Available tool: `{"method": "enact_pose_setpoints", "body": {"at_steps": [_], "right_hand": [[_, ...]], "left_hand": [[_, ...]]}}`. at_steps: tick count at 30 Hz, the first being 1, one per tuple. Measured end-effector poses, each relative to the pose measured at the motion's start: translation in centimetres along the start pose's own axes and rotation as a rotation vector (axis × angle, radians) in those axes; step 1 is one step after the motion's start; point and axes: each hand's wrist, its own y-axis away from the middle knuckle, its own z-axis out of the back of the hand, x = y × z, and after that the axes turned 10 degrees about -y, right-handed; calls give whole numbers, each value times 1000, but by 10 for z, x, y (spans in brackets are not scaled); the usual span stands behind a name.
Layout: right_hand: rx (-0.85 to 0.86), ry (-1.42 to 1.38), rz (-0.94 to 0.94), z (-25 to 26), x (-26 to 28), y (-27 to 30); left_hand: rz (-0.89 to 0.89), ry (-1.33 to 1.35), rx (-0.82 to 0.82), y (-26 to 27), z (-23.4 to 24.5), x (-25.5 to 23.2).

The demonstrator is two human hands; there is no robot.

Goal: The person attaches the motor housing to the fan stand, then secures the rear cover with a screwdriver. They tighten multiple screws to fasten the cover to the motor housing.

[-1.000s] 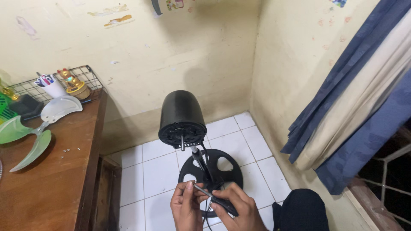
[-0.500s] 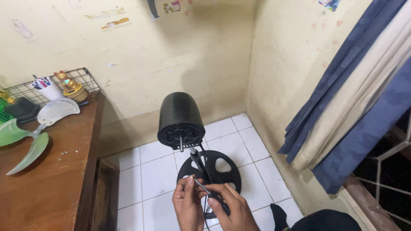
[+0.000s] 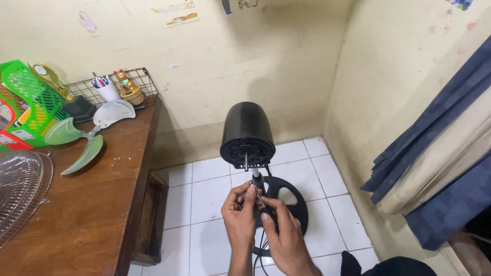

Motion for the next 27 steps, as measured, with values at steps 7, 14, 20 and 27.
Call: {"method": "enact_pose_setpoints", "body": {"at_steps": [7,14,20,27], "right_hand": [[31,29,50,-8,7,-32],[62,58,120,1,-1,-51],[53,55,114,12,-5,-53],[44,56,103,26,2,-54]], "left_hand": [[-272,-108,-34,-32,2,-9],[-136,-74,-52,-48,-8,2],[-145,-65,-61,-46,-18,7],[-121,-75,-44,-41,-32,3]]}}
